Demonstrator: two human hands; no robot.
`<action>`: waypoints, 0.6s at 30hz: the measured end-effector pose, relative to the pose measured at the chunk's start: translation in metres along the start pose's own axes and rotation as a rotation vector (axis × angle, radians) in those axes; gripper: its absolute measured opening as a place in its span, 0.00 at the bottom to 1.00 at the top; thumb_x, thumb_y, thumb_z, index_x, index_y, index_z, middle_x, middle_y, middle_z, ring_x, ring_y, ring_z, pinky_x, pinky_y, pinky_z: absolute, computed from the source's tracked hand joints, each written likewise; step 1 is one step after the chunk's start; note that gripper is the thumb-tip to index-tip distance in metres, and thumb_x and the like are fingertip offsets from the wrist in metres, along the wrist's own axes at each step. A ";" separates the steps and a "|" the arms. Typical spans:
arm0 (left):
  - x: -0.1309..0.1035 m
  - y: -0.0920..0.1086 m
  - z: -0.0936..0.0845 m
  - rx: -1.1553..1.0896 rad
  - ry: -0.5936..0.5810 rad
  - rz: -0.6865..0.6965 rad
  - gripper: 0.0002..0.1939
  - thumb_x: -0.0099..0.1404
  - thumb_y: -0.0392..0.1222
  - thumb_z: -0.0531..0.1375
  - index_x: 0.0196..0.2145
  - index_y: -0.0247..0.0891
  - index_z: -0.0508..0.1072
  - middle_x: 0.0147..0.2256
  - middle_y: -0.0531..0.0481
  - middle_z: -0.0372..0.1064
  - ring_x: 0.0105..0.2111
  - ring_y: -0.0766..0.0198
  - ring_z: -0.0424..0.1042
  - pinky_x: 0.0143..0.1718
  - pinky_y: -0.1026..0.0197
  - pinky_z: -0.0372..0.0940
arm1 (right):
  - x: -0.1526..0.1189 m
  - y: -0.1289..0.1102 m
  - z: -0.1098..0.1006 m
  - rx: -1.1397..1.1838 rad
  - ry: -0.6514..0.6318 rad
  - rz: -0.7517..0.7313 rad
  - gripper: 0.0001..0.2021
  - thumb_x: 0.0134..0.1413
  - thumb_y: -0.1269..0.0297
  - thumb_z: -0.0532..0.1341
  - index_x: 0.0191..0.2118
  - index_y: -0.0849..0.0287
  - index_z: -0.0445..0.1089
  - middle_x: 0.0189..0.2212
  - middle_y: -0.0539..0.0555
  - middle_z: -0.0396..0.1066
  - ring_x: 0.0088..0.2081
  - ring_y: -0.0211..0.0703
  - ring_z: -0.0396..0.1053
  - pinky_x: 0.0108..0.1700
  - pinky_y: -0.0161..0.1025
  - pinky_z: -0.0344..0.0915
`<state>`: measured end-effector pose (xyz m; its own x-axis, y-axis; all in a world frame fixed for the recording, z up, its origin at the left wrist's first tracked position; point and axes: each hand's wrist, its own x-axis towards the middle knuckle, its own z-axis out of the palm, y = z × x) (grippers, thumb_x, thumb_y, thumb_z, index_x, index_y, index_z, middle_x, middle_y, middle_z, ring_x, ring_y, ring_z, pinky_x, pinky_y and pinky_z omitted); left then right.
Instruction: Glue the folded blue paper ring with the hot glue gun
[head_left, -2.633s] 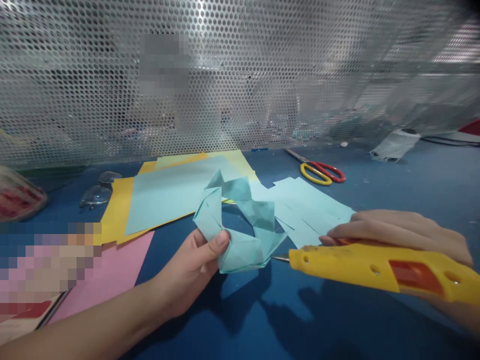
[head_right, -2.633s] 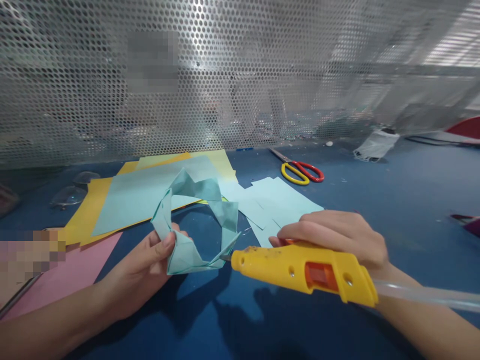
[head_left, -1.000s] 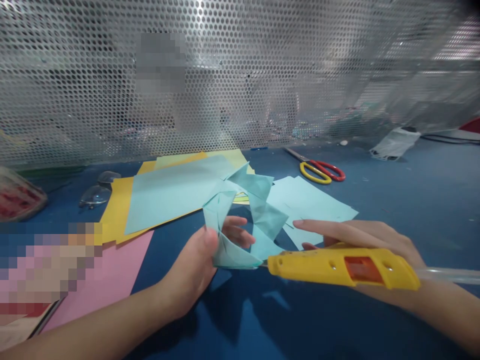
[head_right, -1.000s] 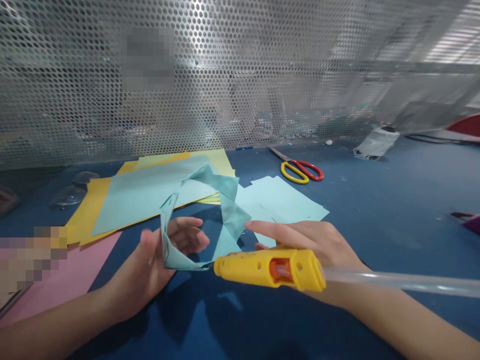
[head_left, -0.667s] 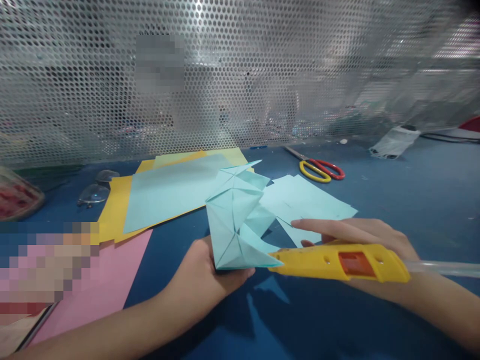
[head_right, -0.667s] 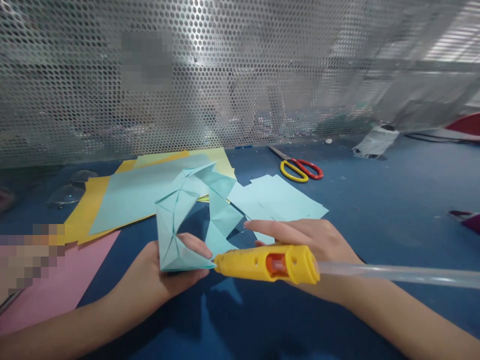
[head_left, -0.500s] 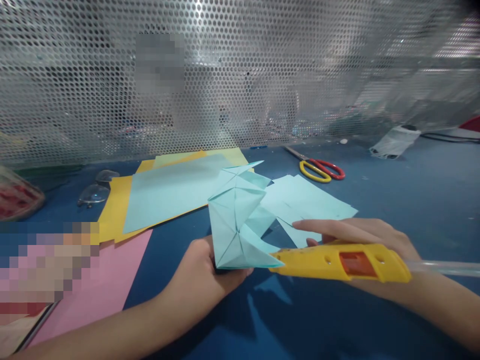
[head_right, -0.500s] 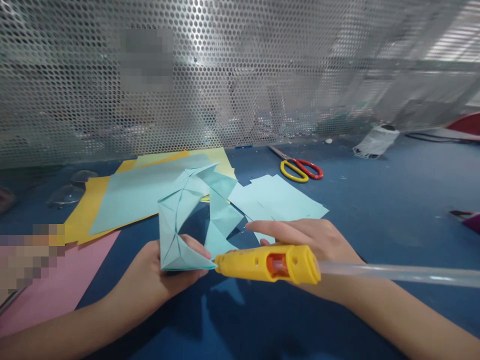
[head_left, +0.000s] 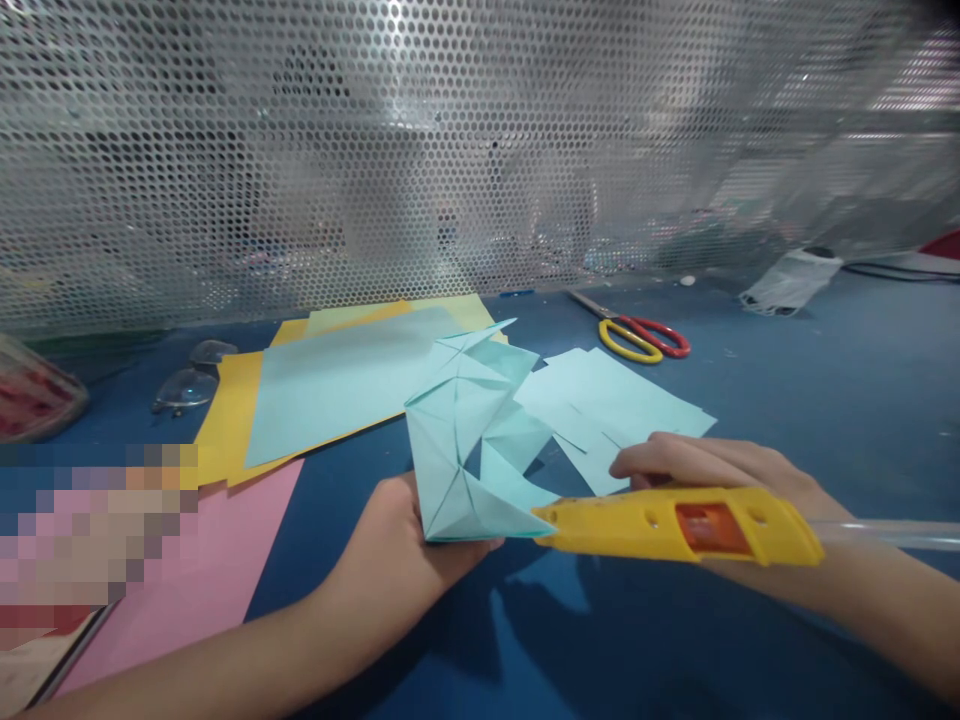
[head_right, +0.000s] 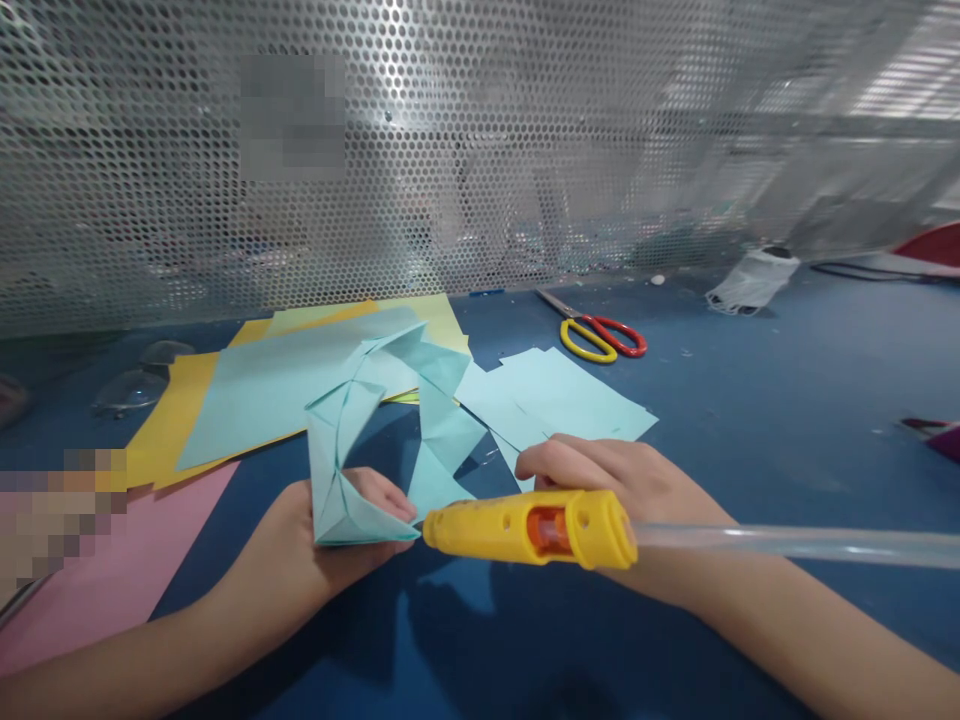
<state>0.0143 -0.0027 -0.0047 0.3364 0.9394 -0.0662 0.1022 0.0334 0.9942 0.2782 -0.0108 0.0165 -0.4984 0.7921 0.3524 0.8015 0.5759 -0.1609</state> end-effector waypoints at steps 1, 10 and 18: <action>0.000 0.000 0.000 0.001 0.008 -0.003 0.07 0.54 0.43 0.71 0.27 0.42 0.76 0.31 0.55 0.75 0.33 0.64 0.72 0.37 0.65 0.67 | -0.001 0.001 0.000 -0.003 -0.005 0.003 0.05 0.57 0.64 0.53 0.37 0.52 0.65 0.24 0.48 0.70 0.21 0.41 0.67 0.24 0.36 0.59; 0.001 -0.001 0.000 0.028 0.073 -0.022 0.09 0.51 0.44 0.71 0.25 0.41 0.76 0.31 0.51 0.76 0.33 0.60 0.73 0.37 0.61 0.68 | -0.001 0.001 0.000 -0.042 0.000 0.025 0.08 0.54 0.68 0.51 0.38 0.50 0.64 0.24 0.46 0.70 0.22 0.40 0.67 0.24 0.36 0.57; -0.001 0.004 -0.003 -0.010 0.099 -0.062 0.11 0.48 0.46 0.73 0.26 0.40 0.77 0.28 0.50 0.74 0.32 0.59 0.74 0.41 0.57 0.70 | -0.002 0.004 -0.001 -0.084 0.032 0.070 0.08 0.57 0.65 0.55 0.40 0.46 0.67 0.24 0.46 0.73 0.22 0.42 0.71 0.21 0.38 0.58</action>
<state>0.0115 -0.0024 -0.0004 0.2359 0.9645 -0.1191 0.1099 0.0953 0.9894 0.2826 -0.0105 0.0155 -0.4305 0.8222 0.3722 0.8596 0.4992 -0.1085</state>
